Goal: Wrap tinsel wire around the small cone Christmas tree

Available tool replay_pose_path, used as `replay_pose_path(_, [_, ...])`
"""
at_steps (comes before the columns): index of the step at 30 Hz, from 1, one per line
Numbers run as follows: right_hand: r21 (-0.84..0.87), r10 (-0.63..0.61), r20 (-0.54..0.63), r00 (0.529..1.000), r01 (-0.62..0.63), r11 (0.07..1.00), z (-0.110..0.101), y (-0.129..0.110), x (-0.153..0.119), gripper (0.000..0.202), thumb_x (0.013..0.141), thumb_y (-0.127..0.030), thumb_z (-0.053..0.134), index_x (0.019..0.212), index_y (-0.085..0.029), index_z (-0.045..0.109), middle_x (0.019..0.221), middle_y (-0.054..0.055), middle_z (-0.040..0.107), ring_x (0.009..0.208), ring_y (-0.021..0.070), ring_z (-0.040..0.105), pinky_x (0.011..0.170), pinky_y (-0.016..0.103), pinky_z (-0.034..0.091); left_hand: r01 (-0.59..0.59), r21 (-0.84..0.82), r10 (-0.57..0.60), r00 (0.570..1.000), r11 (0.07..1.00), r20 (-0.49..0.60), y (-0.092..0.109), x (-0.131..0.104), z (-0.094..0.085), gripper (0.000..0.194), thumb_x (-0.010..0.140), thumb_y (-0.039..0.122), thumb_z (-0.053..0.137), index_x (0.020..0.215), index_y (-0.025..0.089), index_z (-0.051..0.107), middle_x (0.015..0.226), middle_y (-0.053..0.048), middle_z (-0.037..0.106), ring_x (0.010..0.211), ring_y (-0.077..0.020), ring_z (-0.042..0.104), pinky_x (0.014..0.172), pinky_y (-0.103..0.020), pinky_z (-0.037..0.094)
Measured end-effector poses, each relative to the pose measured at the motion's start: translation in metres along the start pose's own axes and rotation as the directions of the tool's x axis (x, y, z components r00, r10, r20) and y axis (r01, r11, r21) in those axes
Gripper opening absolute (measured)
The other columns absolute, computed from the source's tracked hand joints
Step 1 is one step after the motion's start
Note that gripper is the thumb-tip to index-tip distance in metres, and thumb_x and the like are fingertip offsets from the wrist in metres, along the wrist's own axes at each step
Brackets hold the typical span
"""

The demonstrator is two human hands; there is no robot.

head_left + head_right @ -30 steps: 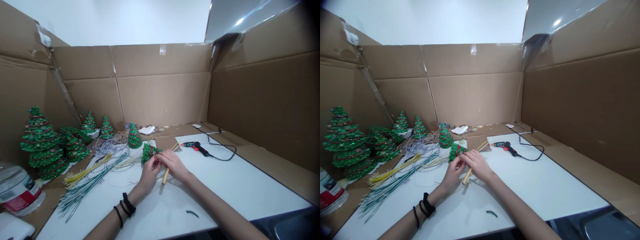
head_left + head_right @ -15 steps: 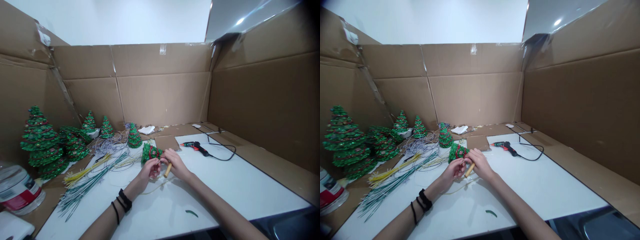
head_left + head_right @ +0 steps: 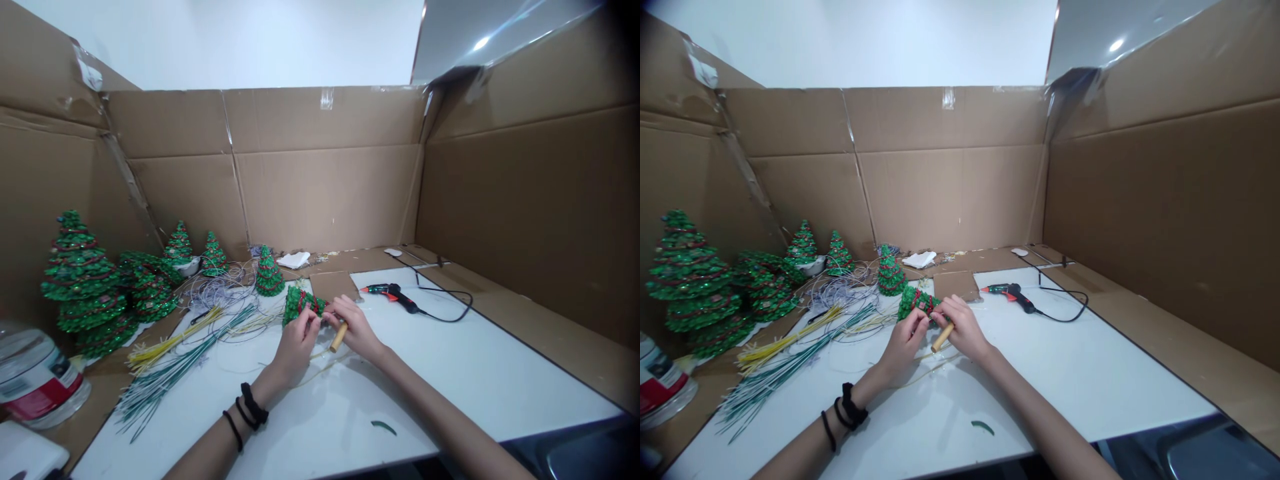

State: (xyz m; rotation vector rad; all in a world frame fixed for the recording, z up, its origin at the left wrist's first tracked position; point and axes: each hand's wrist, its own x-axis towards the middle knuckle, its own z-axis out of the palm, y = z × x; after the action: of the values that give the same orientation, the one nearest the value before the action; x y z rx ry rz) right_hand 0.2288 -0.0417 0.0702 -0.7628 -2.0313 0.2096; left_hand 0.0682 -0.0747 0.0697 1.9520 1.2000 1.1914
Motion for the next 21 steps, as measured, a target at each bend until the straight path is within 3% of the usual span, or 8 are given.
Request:
replay_pose_path(12, [0.071, 0.023, -0.099, 0.995, -0.016, 0.997, 0.011, -0.002, -0.002, 0.024, 0.091, -0.028, 0.045, 0.069, -0.020, 0.047, 0.063, 0.001, 0.050, 0.063, 0.0157, 0.042, 0.057, 0.027, 0.033, -0.023, -0.145, 0.006, 0.993, 0.989, -0.122, -0.003, 0.003, 0.004, 0.031, 0.089, 0.038, 0.038, 0.064, 0.019, 0.040, 0.056, 0.005, 0.038, 0.053, -0.0099, 0.036, 0.055, -0.022, 0.029])
replay_pose_path(21, [0.056, 0.003, -0.105, 0.994, 0.003, 0.998, 0.014, -0.006, -0.002, 0.025, 0.090, -0.027, 0.046, 0.066, -0.020, 0.043, 0.060, 0.000, 0.047, 0.061, 0.0146, 0.041, 0.056, 0.025, 0.032, 0.038, -0.220, -0.076, 0.983, 0.975, -0.165, -0.006, 0.004, 0.002, 0.036, 0.087, 0.043, 0.042, 0.060, 0.018, 0.042, 0.049, 0.006, 0.035, 0.046, -0.0084, 0.032, 0.048, -0.021, 0.026])
